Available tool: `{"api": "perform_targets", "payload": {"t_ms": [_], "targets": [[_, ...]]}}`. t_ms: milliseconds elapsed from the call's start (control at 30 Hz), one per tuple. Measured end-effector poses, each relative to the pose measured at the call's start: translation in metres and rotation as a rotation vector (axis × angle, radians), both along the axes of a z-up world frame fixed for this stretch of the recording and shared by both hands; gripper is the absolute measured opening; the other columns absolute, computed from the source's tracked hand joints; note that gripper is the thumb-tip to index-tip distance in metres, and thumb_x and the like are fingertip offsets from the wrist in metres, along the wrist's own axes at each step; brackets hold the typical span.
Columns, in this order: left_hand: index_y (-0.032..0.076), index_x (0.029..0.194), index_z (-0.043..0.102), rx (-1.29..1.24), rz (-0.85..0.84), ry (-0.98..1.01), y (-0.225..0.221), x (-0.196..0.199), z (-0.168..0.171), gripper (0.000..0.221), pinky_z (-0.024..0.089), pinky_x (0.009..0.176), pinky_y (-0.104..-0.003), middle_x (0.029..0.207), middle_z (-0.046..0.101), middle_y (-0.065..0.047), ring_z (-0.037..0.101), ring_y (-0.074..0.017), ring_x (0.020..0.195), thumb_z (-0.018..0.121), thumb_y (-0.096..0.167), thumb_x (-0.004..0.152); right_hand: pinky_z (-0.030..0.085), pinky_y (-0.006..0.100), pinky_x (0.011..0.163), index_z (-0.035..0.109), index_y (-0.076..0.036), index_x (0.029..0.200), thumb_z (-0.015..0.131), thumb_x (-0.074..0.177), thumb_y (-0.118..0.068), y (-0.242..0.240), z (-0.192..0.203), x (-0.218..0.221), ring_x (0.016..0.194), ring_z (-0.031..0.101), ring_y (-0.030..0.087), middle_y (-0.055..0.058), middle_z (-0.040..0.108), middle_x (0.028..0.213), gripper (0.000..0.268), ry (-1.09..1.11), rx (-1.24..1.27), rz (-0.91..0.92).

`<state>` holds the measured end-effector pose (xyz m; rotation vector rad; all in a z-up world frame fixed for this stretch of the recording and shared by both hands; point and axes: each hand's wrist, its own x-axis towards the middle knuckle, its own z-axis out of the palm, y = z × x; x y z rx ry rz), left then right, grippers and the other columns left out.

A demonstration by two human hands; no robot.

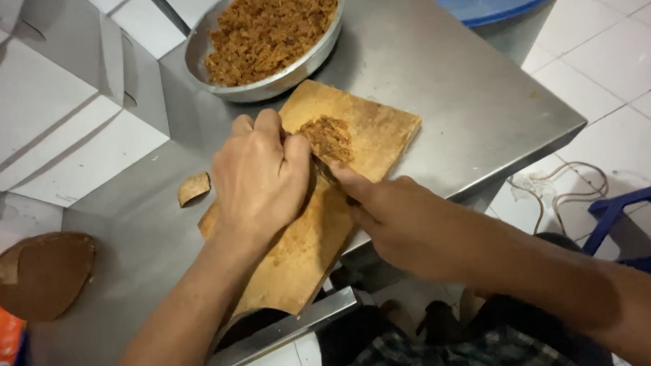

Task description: Shaving a block of palm sugar with a knife on a wooden board and scraping the shavings into a bowl

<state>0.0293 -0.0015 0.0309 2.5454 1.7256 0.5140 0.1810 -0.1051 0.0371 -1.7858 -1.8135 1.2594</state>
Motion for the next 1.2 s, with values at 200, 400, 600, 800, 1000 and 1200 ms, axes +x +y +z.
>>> {"api": "perform_targets", "payload": {"t_ms": [200,400,600,800,1000,1200], "targets": [[0.006,0.095,0.059,0.077,-0.031,0.002,0.002,-0.002,-0.004,0.035,0.044,0.064,-0.061,0.087,0.06,-0.022,0.059,-0.0466,0.072,0.038,0.033,0.092,0.037,0.037,0.042,0.033,-0.037,0.169,0.043,0.102,-0.03,-0.033,-0.001,0.011,0.037,0.044,0.019,0.01,0.06,0.05,0.067,0.128,0.102,-0.127],[0.003,0.077,0.051,0.218,-0.104,-0.112,0.006,-0.008,-0.017,0.029,0.034,0.049,-0.052,0.072,0.049,-0.016,0.046,-0.0336,0.057,0.045,0.027,0.091,0.029,0.043,0.037,0.014,-0.03,0.174,0.038,0.105,-0.03,-0.027,-0.007,-0.002,0.035,0.026,0.019,0.009,0.042,0.043,0.073,0.174,0.059,-0.102],[0.003,0.075,0.053,0.27,-0.143,-0.114,0.013,-0.009,-0.021,0.029,0.036,0.052,-0.053,0.068,0.051,-0.016,0.05,-0.0336,0.061,0.047,0.026,0.091,0.047,0.038,0.04,0.022,-0.018,0.167,0.035,0.104,-0.023,-0.007,-0.016,-0.01,0.04,0.053,0.022,0.012,0.061,0.057,0.064,0.151,0.124,-0.038],[0.004,0.076,0.058,0.173,-0.065,-0.079,0.017,-0.005,-0.015,0.03,0.039,0.058,-0.055,0.074,0.06,-0.019,0.056,-0.0376,0.068,0.046,0.029,0.089,0.047,0.046,0.061,0.007,-0.019,0.171,0.035,0.09,-0.004,0.011,-0.013,-0.017,0.066,0.064,0.035,0.02,0.067,0.079,0.087,-0.043,0.051,0.008],[0.004,0.075,0.055,0.079,-0.03,-0.023,0.015,0.0,-0.007,0.031,0.039,0.061,-0.055,0.076,0.058,-0.018,0.055,-0.0386,0.067,0.044,0.03,0.088,0.059,0.034,0.069,-0.006,-0.027,0.173,0.028,0.11,-0.026,0.007,0.034,-0.023,0.077,0.061,0.022,0.009,0.051,0.083,0.072,-0.153,-0.189,0.015],[0.003,0.084,0.068,-0.087,0.043,-0.044,0.014,-0.013,0.015,0.044,0.051,0.078,-0.061,0.085,0.066,-0.028,0.067,-0.0523,0.095,0.046,0.042,0.088,0.049,0.052,0.108,0.05,-0.029,0.151,0.051,0.094,-0.032,-0.008,0.005,0.01,0.125,0.065,0.042,0.025,0.073,0.123,0.057,0.112,0.128,-0.094]]}}
